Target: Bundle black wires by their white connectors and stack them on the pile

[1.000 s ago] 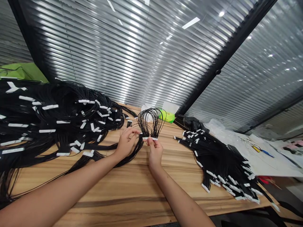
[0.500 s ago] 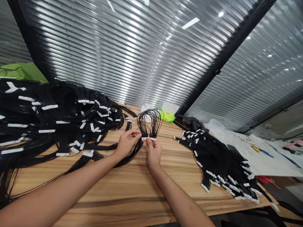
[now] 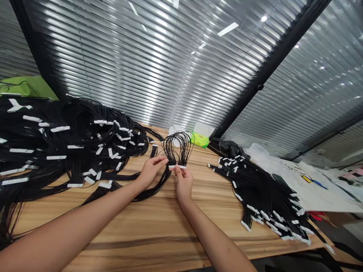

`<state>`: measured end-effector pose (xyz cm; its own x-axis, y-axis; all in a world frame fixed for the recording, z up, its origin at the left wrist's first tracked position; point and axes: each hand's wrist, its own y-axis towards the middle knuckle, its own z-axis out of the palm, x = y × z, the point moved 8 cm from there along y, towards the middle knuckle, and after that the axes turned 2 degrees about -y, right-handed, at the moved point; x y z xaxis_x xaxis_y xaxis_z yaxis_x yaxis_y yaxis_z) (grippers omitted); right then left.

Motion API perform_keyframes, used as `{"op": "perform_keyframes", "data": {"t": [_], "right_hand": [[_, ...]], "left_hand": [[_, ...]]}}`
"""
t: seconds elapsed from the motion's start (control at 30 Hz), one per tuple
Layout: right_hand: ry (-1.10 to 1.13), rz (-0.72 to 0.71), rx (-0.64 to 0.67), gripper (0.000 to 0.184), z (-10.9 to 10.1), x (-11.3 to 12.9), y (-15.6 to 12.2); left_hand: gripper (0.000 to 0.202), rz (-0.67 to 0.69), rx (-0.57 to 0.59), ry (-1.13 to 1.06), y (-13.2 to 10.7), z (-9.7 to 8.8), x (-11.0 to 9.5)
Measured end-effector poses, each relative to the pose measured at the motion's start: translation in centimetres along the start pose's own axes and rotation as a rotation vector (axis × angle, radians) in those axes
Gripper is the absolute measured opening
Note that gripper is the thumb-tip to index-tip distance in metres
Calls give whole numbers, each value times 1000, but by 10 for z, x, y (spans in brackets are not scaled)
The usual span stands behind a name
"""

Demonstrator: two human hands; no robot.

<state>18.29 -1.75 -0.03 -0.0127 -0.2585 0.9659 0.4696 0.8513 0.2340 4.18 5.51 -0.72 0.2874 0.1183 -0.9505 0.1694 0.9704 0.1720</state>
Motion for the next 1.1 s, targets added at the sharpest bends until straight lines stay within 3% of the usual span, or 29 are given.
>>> {"op": "perform_keyframes", "data": {"t": [0.47,0.9,1.1], "right_hand": [[88,63,-1,32,1,-12,2],[156,128,62,37,8,-27,4],[182,158,60,36,11,-28,-1]], "left_hand": [[27,-6,53,-8,-1,4,3],[25,45,164,-26,-11,19,-15],[21,52,155,-28,-12,18,-15]]}}
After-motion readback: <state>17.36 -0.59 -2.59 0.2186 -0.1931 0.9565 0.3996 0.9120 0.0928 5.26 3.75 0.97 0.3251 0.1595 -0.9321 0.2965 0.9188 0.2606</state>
